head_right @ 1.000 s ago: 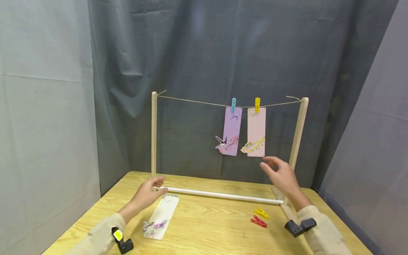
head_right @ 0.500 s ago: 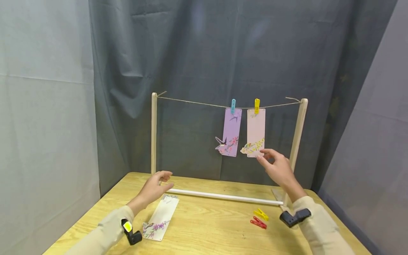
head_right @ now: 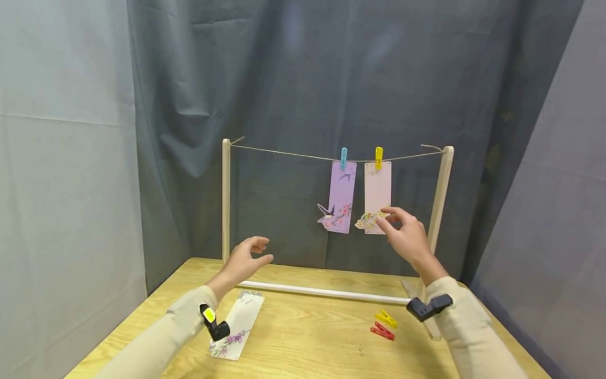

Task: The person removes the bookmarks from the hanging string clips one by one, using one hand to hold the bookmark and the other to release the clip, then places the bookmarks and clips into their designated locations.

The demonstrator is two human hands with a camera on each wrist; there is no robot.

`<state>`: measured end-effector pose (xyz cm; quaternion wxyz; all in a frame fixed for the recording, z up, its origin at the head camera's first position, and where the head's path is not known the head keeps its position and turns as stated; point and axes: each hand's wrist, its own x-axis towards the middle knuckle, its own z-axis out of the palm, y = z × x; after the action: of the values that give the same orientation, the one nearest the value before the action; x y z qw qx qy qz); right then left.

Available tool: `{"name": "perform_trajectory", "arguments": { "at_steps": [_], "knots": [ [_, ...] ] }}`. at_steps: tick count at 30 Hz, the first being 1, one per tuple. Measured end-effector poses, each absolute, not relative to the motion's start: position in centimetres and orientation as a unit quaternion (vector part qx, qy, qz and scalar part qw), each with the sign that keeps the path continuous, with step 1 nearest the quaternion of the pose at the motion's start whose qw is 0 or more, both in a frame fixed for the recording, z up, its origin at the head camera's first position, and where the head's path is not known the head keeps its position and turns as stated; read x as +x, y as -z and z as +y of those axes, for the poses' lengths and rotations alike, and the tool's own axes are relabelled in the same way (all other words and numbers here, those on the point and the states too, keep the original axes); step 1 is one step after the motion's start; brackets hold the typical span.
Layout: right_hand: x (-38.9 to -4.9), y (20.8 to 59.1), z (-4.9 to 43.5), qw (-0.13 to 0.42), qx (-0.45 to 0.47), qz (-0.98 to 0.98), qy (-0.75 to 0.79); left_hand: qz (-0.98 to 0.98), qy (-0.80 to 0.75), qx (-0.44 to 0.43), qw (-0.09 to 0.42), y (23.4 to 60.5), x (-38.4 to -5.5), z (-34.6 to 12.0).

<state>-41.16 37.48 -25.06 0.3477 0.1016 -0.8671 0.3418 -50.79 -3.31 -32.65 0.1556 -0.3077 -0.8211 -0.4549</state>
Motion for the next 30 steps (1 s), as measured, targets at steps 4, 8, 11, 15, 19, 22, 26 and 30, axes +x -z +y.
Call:
{"name": "perform_trajectory", "arguments": {
  "at_steps": [4, 8, 11, 15, 19, 22, 26, 30],
  "knots": [
    [-41.5, 24.6, 37.6, 0.355, 0.102, -0.868, -0.332, -0.818, 0.469, -0.296, 0.156, 32.1, -51.3, -2.2],
    [-41.6, 23.9, 37.7, 0.362, 0.102, -0.868, -0.322, -0.814, 0.48, -0.286, 0.158, 31.8, -51.9, -1.3],
    [-41.7, 23.1, 37.5, 0.367, 0.098, -0.864, -0.33, -0.816, 0.483, -0.275, 0.16, 31.7, -52.4, -0.7],
    [-41.9, 22.1, 37.1, 0.367, 0.088, -0.858, -0.348, -0.817, 0.492, -0.254, 0.159, 31.2, -52.9, -0.1],
    [-42.2, 21.4, 36.6, 0.349, 0.091, -0.858, -0.366, -0.815, 0.501, -0.241, 0.163, 30.8, -53.5, 0.8],
    [-42.4, 21.0, 36.2, 0.339, 0.1, -0.856, -0.377, -0.811, 0.51, -0.241, 0.159, 30.4, -53.9, 1.7],
    [-42.7, 20.6, 35.9, 0.337, 0.106, -0.853, -0.384, -0.8, 0.53, -0.244, 0.144, 29.9, -54.2, 3.2],
    [-43.2, 20.5, 35.8, 0.332, 0.105, -0.852, -0.391, -0.789, 0.548, -0.243, 0.139, 29.9, -54.7, 4.8]
  ]
}}
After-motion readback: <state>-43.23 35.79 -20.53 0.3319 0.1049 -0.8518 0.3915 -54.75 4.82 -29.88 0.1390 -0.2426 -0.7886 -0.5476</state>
